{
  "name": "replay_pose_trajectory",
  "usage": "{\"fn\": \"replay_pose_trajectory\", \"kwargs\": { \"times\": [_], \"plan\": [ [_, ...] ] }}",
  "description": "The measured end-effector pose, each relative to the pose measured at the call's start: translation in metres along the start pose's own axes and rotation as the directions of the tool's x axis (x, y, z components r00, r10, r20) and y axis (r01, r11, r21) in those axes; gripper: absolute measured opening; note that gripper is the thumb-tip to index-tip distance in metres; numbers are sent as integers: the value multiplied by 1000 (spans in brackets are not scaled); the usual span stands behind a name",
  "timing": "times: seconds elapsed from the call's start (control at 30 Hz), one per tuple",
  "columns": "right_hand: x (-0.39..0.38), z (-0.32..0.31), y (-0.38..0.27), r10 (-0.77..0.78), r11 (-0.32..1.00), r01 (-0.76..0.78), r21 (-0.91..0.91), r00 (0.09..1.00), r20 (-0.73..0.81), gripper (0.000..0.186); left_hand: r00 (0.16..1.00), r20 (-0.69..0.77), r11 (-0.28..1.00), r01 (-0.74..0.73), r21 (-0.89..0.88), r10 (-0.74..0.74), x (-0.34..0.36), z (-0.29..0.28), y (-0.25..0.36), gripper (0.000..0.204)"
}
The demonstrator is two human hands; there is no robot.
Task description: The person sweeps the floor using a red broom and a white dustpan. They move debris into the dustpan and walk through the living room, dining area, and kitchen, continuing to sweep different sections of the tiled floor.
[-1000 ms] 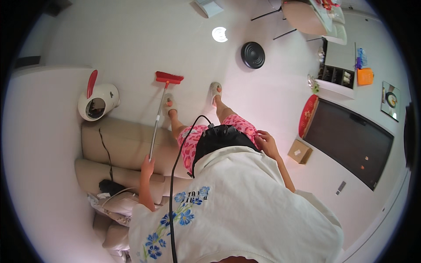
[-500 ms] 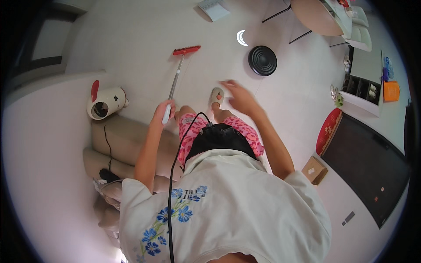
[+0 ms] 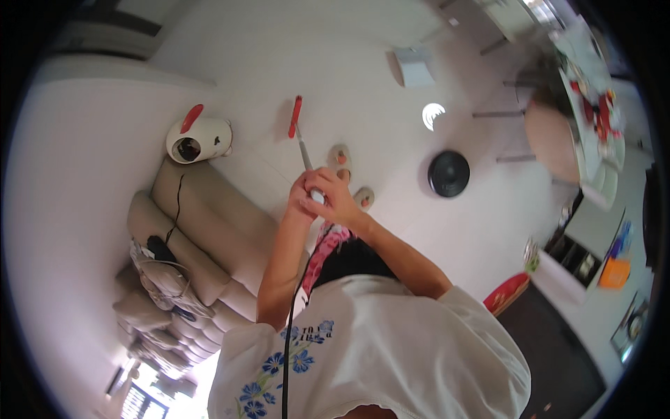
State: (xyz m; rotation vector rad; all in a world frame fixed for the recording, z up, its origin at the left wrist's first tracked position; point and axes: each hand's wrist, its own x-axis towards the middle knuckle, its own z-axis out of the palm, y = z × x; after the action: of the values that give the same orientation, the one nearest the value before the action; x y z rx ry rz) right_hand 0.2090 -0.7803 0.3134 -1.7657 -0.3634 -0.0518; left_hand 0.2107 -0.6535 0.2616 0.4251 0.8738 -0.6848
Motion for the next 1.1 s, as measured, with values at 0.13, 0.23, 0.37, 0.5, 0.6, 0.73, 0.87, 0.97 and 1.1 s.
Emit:
{"fn": "replay_pose_trajectory", "kwargs": {
  "times": [0.13,0.23,0.37,0.5,0.6,0.73,0.87,0.97,1.1],
  "plan": [
    [39,12,55,-39,998,38,40,998,44,20,988,59,986,-138,-95,144,43,-30,29,31],
    [81,33,95,158,966,-156,207,987,7,18,937,89,933,-347,97,339,75,-41,54,32],
    [118,54,125,-63,988,55,147,997,54,16,923,29,900,-381,212,384,140,-64,93,44],
    [129,26,126,116,990,-111,89,992,-54,16,966,13,961,-255,-105,258,199,-48,91,39],
    [130,-28,108,108,994,-109,1,987,-120,17,992,110,994,-45,-99,56,245,-29,63,28],
    [92,-77,119,-21,995,5,-104,988,-153,19,980,68,970,195,-144,-187,302,42,-3,24],
    [79,-120,122,-48,983,44,-178,999,-22,21,974,-44,974,223,-31,-224,304,93,-36,21],
    [87,-142,92,-26,997,26,-75,1000,5,21,970,-97,975,222,-20,-223,285,101,-34,20],
    [116,-145,61,-129,990,123,75,988,89,17,959,-254,992,119,-37,-125,254,72,-5,22]
  ]
}}
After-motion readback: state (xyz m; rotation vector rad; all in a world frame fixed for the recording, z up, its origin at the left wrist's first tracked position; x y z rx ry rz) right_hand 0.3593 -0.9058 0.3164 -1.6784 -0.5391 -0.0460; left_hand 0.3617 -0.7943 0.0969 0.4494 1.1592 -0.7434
